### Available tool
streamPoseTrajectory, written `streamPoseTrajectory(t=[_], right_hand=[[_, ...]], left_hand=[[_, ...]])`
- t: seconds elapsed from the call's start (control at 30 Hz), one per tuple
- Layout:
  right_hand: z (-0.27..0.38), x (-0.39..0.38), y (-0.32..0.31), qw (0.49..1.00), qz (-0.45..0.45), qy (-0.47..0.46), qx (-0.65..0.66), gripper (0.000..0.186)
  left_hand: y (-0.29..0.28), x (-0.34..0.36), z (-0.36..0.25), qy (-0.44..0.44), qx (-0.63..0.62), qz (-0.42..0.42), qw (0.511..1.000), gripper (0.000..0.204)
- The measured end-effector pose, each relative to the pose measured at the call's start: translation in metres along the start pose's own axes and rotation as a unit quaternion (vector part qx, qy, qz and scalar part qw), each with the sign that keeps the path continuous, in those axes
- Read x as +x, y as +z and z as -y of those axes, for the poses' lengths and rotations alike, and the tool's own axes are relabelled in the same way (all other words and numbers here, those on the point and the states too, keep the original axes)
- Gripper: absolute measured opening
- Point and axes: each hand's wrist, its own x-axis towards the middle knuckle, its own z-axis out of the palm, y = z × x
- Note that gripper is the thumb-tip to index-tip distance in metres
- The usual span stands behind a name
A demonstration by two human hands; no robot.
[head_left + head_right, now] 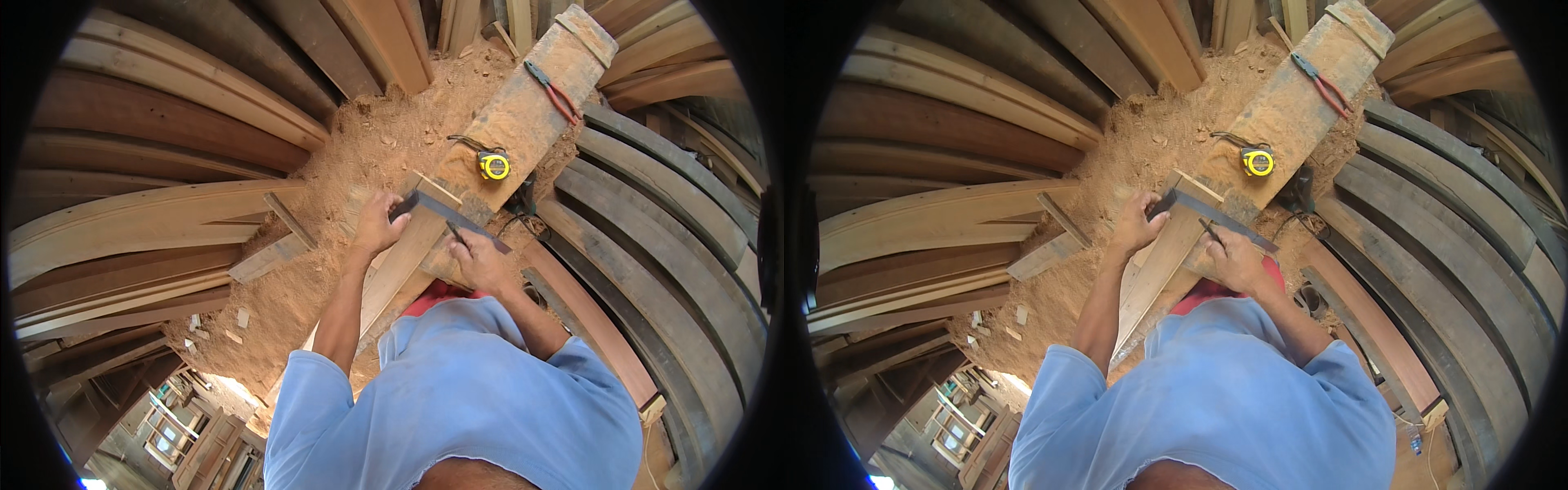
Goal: The person selects a wooden plank from a stack, measures it with a tape measure, and marks it with a square. They then use a circular saw to cut the plank and a hand plane to smooth the cut edge.
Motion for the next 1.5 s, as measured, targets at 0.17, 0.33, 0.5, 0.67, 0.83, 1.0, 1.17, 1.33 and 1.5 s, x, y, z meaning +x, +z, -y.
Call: streamPoseTrajectory(t=[0.17,0.33,0.5,0.67,0.83,1.0,1.17,1.33,1.5], right_hand=[[0.009,-0.020,0.032,0.947,-0.068,0.032,0.312,0.020],[-0.005,-0.042,0.011,0.928,-0.163,0.152,0.300,0.021],[-0.011,-0.052,-0.021,0.914,-0.372,0.047,0.155,0.021],[-0.025,-0.033,-0.038,0.929,-0.367,0.010,0.052,0.022],[-0.055,0.012,-0.023,0.953,-0.283,0.036,0.104,0.015],[-0.088,0.049,0.012,0.940,-0.244,0.045,0.236,0.012],[-0.105,0.064,0.027,0.946,-0.220,0.037,0.236,0.012],[-0.095,0.062,0.025,0.947,-0.209,0.040,0.239,0.015],[-0.100,0.063,0.026,0.951,-0.208,0.039,0.224,0.015]], left_hand=[[0.013,-0.036,-0.074,0.043,-0.147,0.090,0.984,0.019],[0.063,-0.059,-0.097,0.092,-0.167,0.076,0.979,0.047],[0.047,-0.059,-0.091,0.090,0.069,-0.042,0.993,0.079],[0.048,-0.054,-0.013,-0.017,0.210,-0.153,0.966,0.083],[0.068,-0.055,0.010,-0.020,0.264,-0.143,0.954,0.079],[0.070,-0.052,0.013,0.016,0.279,-0.171,0.945,0.077],[0.071,-0.052,0.012,0.017,0.293,-0.174,0.940,0.077],[0.075,-0.051,0.011,-0.002,0.296,-0.171,0.940,0.079],[0.075,-0.051,0.008,-0.006,0.305,-0.166,0.938,0.080]])
